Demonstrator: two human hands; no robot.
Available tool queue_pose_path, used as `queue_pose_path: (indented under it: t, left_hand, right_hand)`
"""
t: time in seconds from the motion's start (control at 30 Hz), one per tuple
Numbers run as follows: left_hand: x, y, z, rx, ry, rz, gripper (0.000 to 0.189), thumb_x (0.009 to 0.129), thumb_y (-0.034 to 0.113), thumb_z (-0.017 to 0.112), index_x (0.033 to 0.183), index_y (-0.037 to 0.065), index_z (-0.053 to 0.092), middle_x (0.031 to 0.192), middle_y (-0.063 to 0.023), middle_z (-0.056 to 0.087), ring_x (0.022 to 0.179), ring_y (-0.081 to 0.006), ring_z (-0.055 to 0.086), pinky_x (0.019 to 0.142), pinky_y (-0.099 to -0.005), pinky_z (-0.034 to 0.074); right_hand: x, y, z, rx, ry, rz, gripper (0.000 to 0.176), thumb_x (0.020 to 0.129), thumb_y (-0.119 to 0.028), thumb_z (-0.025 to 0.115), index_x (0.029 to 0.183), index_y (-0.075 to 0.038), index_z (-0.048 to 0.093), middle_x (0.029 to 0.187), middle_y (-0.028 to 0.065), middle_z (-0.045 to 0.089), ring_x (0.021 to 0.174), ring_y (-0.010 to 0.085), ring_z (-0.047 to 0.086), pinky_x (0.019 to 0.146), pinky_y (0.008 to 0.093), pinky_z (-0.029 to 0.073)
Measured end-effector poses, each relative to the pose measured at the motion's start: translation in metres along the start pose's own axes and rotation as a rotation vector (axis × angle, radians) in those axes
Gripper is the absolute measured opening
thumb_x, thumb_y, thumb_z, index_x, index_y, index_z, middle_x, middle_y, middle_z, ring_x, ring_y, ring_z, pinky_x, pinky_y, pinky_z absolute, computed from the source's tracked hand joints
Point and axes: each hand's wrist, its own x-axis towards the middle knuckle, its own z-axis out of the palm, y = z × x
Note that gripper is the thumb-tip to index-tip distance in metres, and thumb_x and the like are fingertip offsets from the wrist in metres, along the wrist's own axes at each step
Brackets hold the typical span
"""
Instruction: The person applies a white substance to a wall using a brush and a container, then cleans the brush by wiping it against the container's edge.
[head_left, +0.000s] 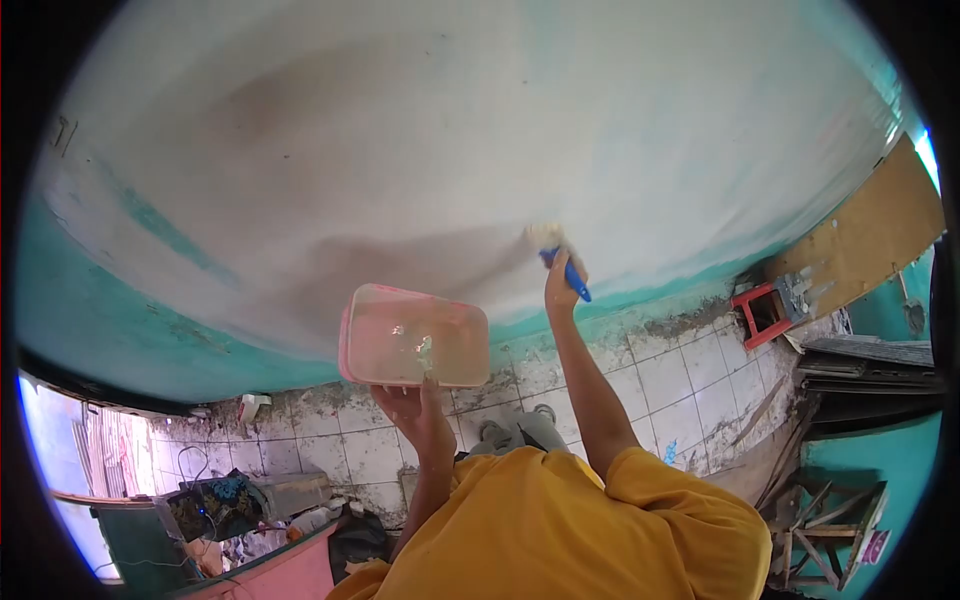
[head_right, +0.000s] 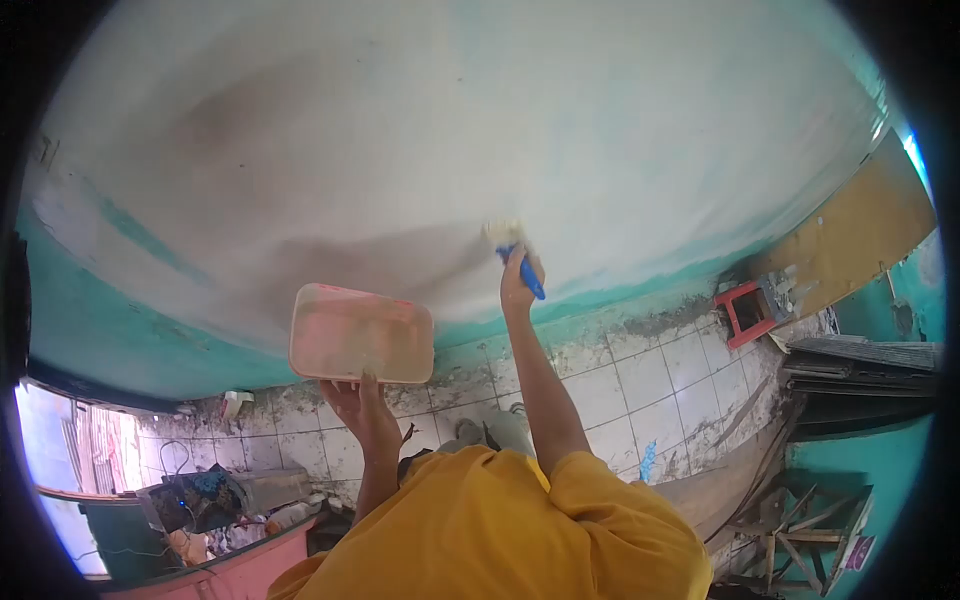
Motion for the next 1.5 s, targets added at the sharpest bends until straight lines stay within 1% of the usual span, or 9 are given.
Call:
queue_pose_path:
  t: [0.17, 0.3, 0.5, 0.6, 0.87, 0.97, 1.23, 1.33, 1.5]
  left_hand:
    - [-0.004, -0.004, -0.001, 0.007, -0.026, -0.007, 0.066, 0.091, 0.002, 0.055, 0.145, 0.011, 0.020, 0.135, -0.0076, 0.041, 0.121, -0.0187, 0.046, 0.095, -0.0347, 0.046]
    - [-0.008, -0.005, -0.004, 0.011, -0.029, -0.022, 0.064, 0.090, 0.002, 0.056, 0.144, 0.011, 0.022, 0.136, -0.0073, 0.040, 0.124, -0.0192, 0.044, 0.095, -0.0348, 0.046]
    - [-0.010, 0.008, 0.002, -0.043, 0.048, -0.113, 0.069, 0.087, -0.004, 0.058, 0.144, 0.007, 0.020, 0.138, -0.0127, 0.038, 0.127, -0.0226, 0.042, 0.106, -0.0394, 0.036]
    - [-0.013, 0.000, -0.007, 0.005, 0.063, -0.082, 0.064, 0.088, 0.006, 0.057, 0.143, 0.010, 0.025, 0.135, -0.0092, 0.040, 0.124, -0.0205, 0.044, 0.098, -0.0368, 0.046]
    - [-0.025, 0.005, -0.021, 0.010, 0.071, -0.149, 0.064, 0.091, 0.019, 0.052, 0.147, 0.013, 0.024, 0.138, -0.0109, 0.039, 0.129, -0.0246, 0.042, 0.104, -0.0404, 0.043]
    - [-0.025, 0.001, -0.026, -0.027, 0.064, -0.168, 0.065, 0.091, 0.023, 0.053, 0.148, 0.016, 0.024, 0.139, -0.0111, 0.039, 0.130, -0.0249, 0.042, 0.105, -0.0419, 0.041]
    - [-0.022, 0.012, -0.010, -0.169, 0.060, -0.199, 0.074, 0.088, 0.014, 0.057, 0.149, 0.016, 0.016, 0.140, -0.0119, 0.036, 0.129, -0.0260, 0.042, 0.099, -0.0418, 0.048]
    - [-0.021, 0.012, 0.001, -0.093, 0.038, -0.203, 0.075, 0.090, 0.018, 0.059, 0.149, 0.019, 0.013, 0.141, -0.0130, 0.035, 0.129, -0.0291, 0.041, 0.094, -0.0486, 0.051]
    - [-0.030, 0.002, 0.006, -0.073, -0.004, -0.117, 0.077, 0.089, 0.014, 0.060, 0.149, 0.019, 0.012, 0.140, -0.0127, 0.036, 0.127, -0.0249, 0.042, 0.092, -0.0436, 0.053]
  right_hand:
    - [-0.013, 0.014, 0.001, -0.233, -0.033, 0.113, 0.026, 0.096, -0.020, 0.057, 0.101, 0.002, 0.068, 0.079, 0.0088, 0.069, 0.074, 0.0129, 0.065, 0.070, 0.0309, 0.052]
    - [0.043, -0.124, 0.049, -0.018, -0.076, -0.104, 0.034, 0.099, -0.023, 0.054, 0.088, 0.007, 0.065, 0.078, 0.0104, 0.067, 0.071, 0.0157, 0.066, 0.066, 0.0287, 0.053]
    - [0.070, -0.213, 0.071, 0.220, -0.104, -0.229, 0.037, 0.100, -0.021, 0.054, 0.118, 0.011, 0.060, 0.101, 0.0155, 0.066, 0.084, 0.0195, 0.067, 0.081, 0.0330, 0.056]
    - [0.056, -0.145, 0.056, 0.133, -0.056, -0.214, 0.036, 0.100, -0.018, 0.053, 0.120, 0.011, 0.059, 0.103, 0.0156, 0.065, 0.086, 0.0196, 0.066, 0.081, 0.0336, 0.056]
    - [-0.048, 0.121, -0.034, -0.012, 0.017, 0.165, 0.032, 0.100, -0.019, 0.054, 0.121, 0.004, 0.062, 0.097, 0.0089, 0.066, 0.082, 0.0136, 0.064, 0.071, 0.0276, 0.053]
    - [-0.053, 0.133, -0.042, -0.049, -0.022, 0.254, 0.031, 0.098, -0.020, 0.056, 0.117, 0.004, 0.063, 0.093, 0.0080, 0.066, 0.079, 0.0123, 0.063, 0.067, 0.0261, 0.050]
    - [-0.051, -0.001, -0.049, 0.021, -0.149, 0.355, 0.028, 0.099, -0.022, 0.056, 0.115, 0.000, 0.063, 0.092, 0.0069, 0.067, 0.076, 0.0138, 0.065, 0.067, 0.0261, 0.052]
    - [-0.057, -0.085, -0.054, 0.104, -0.206, 0.282, 0.024, 0.098, -0.019, 0.056, 0.111, -0.001, 0.062, 0.094, 0.0068, 0.065, 0.076, 0.0143, 0.065, 0.066, 0.0265, 0.053]
    - [-0.068, -0.191, -0.086, 0.173, -0.378, 0.124, 0.016, 0.097, -0.014, 0.056, 0.106, -0.002, 0.062, 0.096, 0.0050, 0.063, 0.076, 0.0094, 0.059, 0.069, 0.0220, 0.048]
